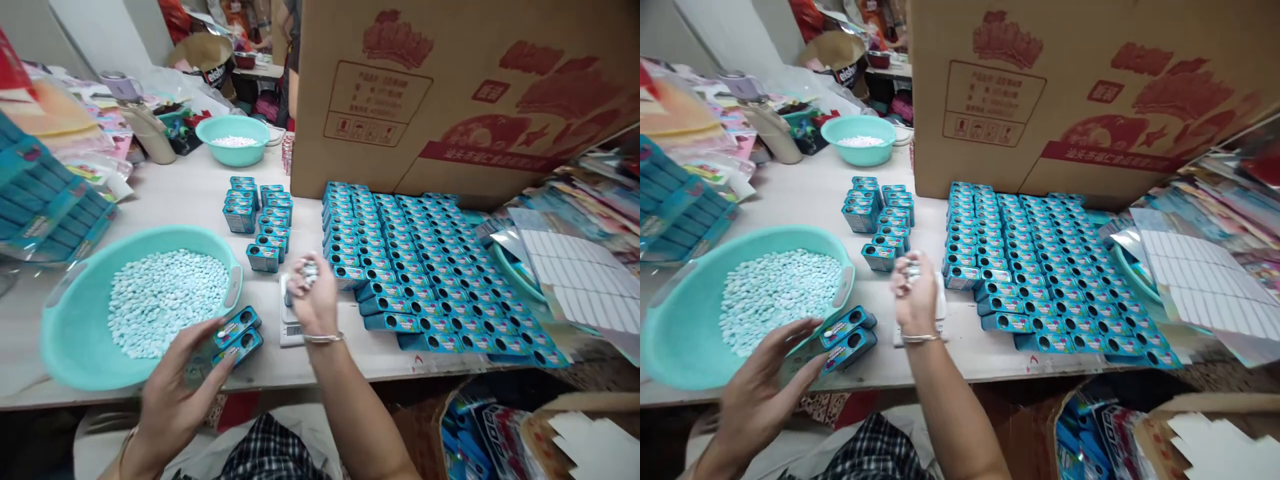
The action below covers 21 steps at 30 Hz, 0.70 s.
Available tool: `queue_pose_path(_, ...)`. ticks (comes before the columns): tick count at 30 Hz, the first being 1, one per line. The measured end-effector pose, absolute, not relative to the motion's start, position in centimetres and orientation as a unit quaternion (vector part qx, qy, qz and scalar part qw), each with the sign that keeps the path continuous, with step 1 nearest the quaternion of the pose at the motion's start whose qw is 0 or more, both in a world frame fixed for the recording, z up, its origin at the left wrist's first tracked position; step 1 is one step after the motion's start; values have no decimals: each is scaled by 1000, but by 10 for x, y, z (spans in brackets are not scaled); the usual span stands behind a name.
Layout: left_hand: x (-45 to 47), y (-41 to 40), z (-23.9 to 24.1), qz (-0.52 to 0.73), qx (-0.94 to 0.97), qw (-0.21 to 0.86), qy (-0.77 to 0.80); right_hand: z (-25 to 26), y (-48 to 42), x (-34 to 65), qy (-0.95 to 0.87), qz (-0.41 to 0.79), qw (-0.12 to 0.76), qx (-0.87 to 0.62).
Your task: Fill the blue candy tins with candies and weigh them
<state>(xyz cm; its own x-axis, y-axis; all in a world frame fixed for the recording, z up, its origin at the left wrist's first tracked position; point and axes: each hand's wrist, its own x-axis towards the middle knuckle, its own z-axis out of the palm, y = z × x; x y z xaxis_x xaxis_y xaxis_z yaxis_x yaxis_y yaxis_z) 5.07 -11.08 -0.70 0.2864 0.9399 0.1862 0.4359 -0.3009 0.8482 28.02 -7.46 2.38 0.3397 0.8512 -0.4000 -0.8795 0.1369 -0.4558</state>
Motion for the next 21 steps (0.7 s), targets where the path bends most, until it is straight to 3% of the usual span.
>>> queue_pose_path(4, 123, -62, 13, 280, 820, 355, 350, 3, -91, 325, 60, 431, 808, -397)
queue_pose_path(11, 202, -24, -15, 162, 881, 346, 278, -11, -82, 318, -7, 339, 845, -414)
queue_pose_path(21, 207, -30, -21, 176, 868, 376, 272, -13, -79, 305, -110, 285, 828, -471)
